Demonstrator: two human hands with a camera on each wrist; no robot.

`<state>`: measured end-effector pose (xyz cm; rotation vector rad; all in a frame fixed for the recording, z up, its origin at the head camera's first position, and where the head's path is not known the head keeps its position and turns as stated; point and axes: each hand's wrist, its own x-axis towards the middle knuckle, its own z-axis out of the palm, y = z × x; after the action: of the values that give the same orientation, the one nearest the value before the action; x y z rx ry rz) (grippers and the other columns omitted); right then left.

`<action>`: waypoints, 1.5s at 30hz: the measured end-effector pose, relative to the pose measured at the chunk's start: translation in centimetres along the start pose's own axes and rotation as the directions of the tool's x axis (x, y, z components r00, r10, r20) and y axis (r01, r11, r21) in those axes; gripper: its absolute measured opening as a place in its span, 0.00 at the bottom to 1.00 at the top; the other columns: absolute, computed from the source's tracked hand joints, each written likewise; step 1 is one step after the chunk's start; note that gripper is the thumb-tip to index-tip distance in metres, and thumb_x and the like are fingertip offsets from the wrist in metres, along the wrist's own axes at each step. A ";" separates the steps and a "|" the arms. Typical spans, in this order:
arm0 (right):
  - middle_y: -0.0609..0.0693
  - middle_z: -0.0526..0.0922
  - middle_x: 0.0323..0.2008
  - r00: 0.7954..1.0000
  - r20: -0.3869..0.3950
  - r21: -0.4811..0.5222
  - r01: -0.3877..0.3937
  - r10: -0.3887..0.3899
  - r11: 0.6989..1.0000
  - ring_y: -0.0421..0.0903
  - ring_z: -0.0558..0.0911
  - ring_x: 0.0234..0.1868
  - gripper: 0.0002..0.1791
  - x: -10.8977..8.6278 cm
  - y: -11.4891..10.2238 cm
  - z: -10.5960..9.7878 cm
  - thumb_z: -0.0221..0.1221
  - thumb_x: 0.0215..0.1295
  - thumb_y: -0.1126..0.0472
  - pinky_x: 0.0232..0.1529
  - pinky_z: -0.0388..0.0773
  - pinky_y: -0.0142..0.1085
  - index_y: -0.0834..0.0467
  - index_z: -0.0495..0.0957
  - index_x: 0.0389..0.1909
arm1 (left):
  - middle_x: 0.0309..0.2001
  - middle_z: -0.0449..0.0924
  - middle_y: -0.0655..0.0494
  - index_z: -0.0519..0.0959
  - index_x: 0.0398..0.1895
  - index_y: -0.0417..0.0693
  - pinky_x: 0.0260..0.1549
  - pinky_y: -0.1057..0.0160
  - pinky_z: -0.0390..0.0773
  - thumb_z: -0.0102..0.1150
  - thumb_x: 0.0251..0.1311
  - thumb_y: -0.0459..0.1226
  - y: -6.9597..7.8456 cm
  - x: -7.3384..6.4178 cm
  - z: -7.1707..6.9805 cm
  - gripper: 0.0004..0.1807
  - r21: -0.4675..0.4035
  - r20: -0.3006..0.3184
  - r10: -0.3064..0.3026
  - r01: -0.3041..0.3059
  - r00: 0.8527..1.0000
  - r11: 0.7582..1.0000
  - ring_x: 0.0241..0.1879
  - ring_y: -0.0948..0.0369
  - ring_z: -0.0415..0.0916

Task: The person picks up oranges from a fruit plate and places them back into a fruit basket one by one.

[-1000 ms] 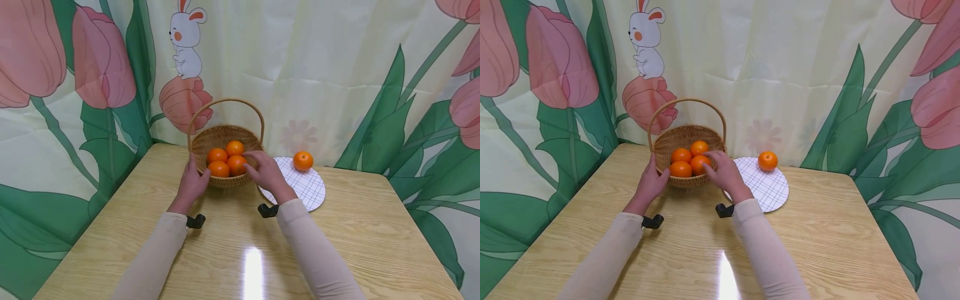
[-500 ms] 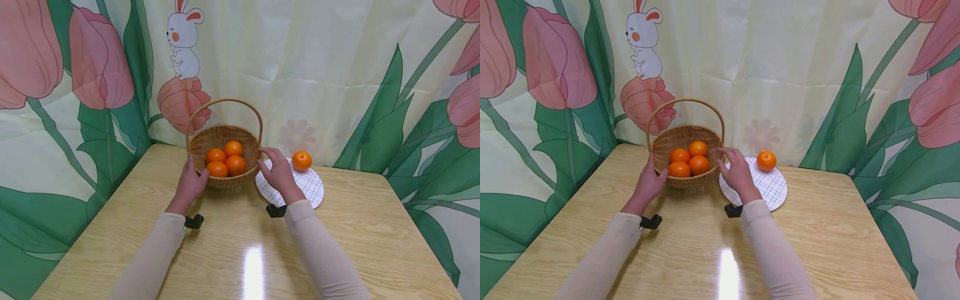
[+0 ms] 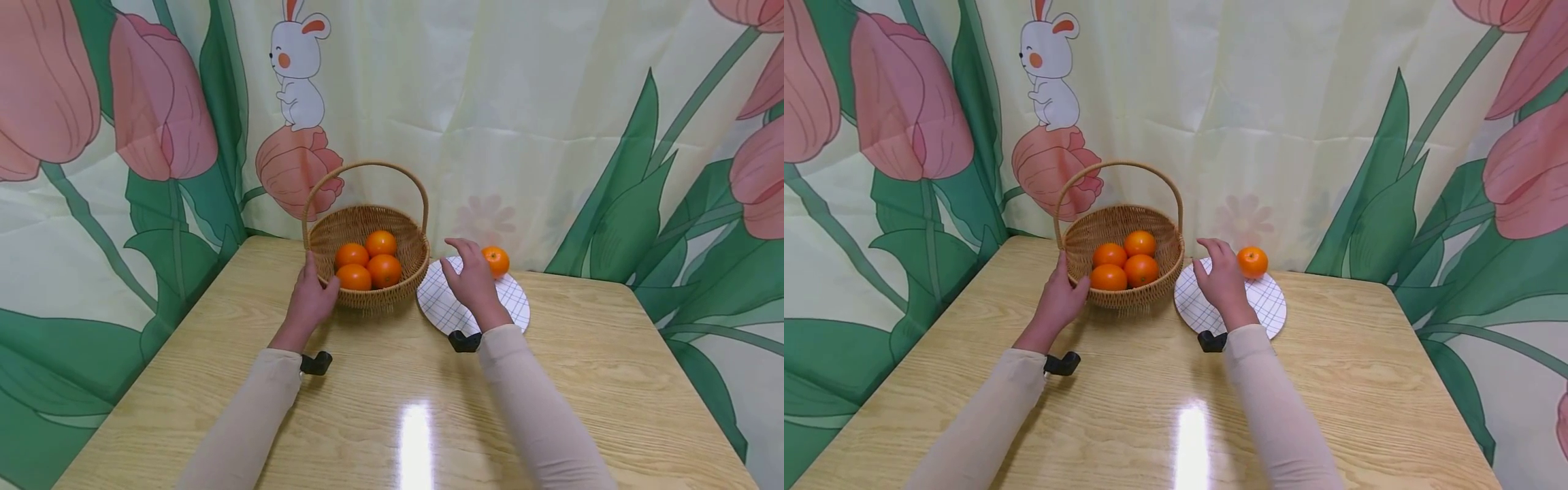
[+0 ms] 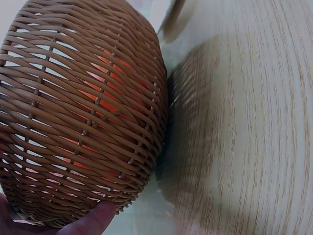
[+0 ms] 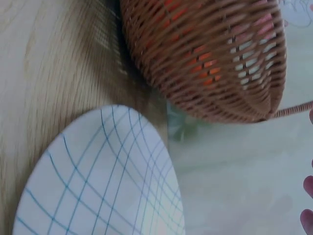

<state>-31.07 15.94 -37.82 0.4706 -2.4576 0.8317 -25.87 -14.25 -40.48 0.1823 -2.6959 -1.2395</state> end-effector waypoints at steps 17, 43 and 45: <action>0.56 0.66 0.59 0.990 0.039 -0.071 -0.134 0.137 0.988 0.55 0.66 0.60 0.26 0.3 3.8 0.0 0.56 0.59 0.54 0.58 0.66 0.50 0.53 0.67 0.59 | 0.70 0.44 0.40 0.30 0.72 0.51 0.63 0.45 0.56 0.42 0.60 0.51 -0.1 0.0 0.0 0.45 0.003 0.002 -0.004 0.004 1.000 1.000 0.67 0.43 0.50; 0.60 0.57 0.64 0.929 0.089 -0.098 -0.352 0.360 0.931 0.62 0.64 0.59 0.32 1.2 7.6 0.1 0.57 0.59 0.54 0.56 0.67 0.54 0.50 0.60 0.65 | 0.70 0.45 0.40 0.31 0.72 0.52 0.62 0.45 0.57 0.44 0.59 0.51 -0.2 0.3 0.1 0.45 -0.013 -0.017 0.016 -0.016 1.000 1.000 0.67 0.44 0.52; 0.60 0.56 0.64 0.922 0.100 -0.104 -0.364 0.374 0.926 0.62 0.63 0.59 0.32 1.3 7.9 0.2 0.57 0.59 0.54 0.57 0.67 0.54 0.50 0.60 0.65 | 0.70 0.45 0.41 0.31 0.72 0.53 0.62 0.46 0.57 0.44 0.59 0.51 -0.2 0.3 0.1 0.45 -0.009 -0.018 0.014 -0.014 1.000 1.000 0.67 0.44 0.52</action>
<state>-35.88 21.56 -40.91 0.0200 -2.7256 0.8605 -26.17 -14.34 -40.69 0.1719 -2.6708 -1.2403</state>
